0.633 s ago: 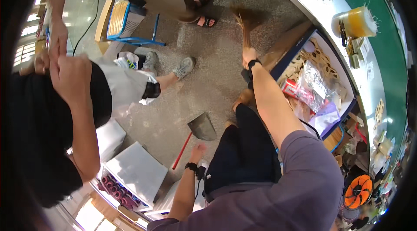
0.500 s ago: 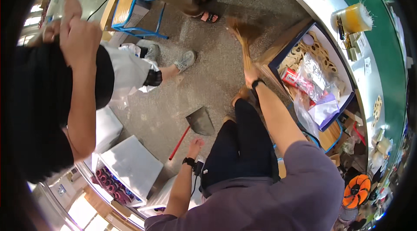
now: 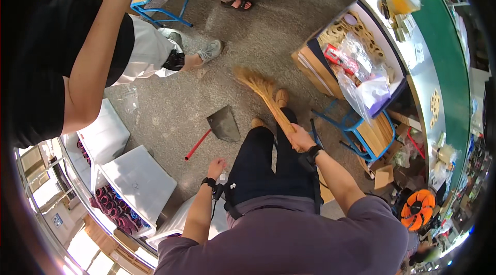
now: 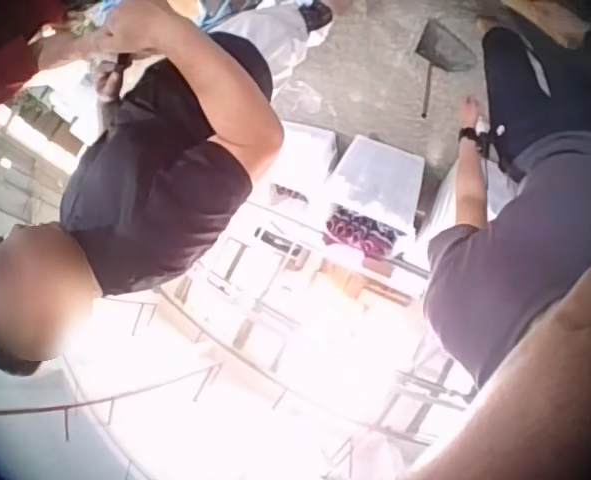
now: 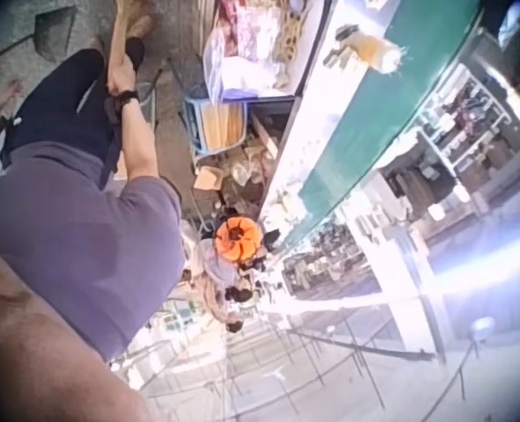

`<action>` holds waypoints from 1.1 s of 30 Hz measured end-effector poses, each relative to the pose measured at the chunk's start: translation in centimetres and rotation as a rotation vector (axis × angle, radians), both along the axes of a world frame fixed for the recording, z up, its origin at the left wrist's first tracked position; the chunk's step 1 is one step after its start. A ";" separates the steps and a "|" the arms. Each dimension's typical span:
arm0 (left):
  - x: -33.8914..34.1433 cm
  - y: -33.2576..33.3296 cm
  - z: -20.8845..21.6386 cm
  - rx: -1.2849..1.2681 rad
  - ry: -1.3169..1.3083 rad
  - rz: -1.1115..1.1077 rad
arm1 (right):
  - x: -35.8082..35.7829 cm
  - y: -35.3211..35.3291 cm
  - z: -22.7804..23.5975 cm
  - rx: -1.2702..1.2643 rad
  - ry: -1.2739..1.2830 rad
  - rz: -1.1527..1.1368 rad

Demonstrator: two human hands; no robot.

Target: The person sweeps the floor of a cluttered room using a traditional straw broom. They move around various obstacles, including stacked blue crates, cardboard boxes, and a blue chair, to clean different areas of the floor.

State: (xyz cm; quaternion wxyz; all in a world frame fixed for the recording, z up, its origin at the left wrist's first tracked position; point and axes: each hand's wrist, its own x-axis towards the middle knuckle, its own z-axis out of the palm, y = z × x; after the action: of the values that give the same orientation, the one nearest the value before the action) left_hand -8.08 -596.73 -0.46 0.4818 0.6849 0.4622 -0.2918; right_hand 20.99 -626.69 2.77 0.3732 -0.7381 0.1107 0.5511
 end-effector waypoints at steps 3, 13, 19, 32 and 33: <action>0.0 -0.3 -0.6 0.020 0.024 -0.133 | -1.8 -0.4 2.3 0.237 0.055 -0.308; 3.8 -2.4 -0.2 -0.072 -0.036 0.010 | -0.9 -0.3 6.4 0.249 0.341 -0.618; 6.3 -3.2 1.0 -0.017 -0.070 -0.001 | 2.6 2.6 8.2 0.416 0.269 -0.751; 6.9 -5.3 2.2 -0.084 0.045 0.114 | 26.4 18.5 -11.7 0.231 -0.426 -1.073; 6.9 -5.4 2.4 -0.086 0.080 0.119 | 28.6 17.9 -13.4 0.198 -0.401 -1.040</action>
State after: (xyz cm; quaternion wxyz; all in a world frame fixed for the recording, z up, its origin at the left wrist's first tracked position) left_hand -1.20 -602.15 1.93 0.5081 0.6229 0.5080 -0.3095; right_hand 49.59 -608.77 -10.63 0.6767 -0.6382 0.3343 0.1513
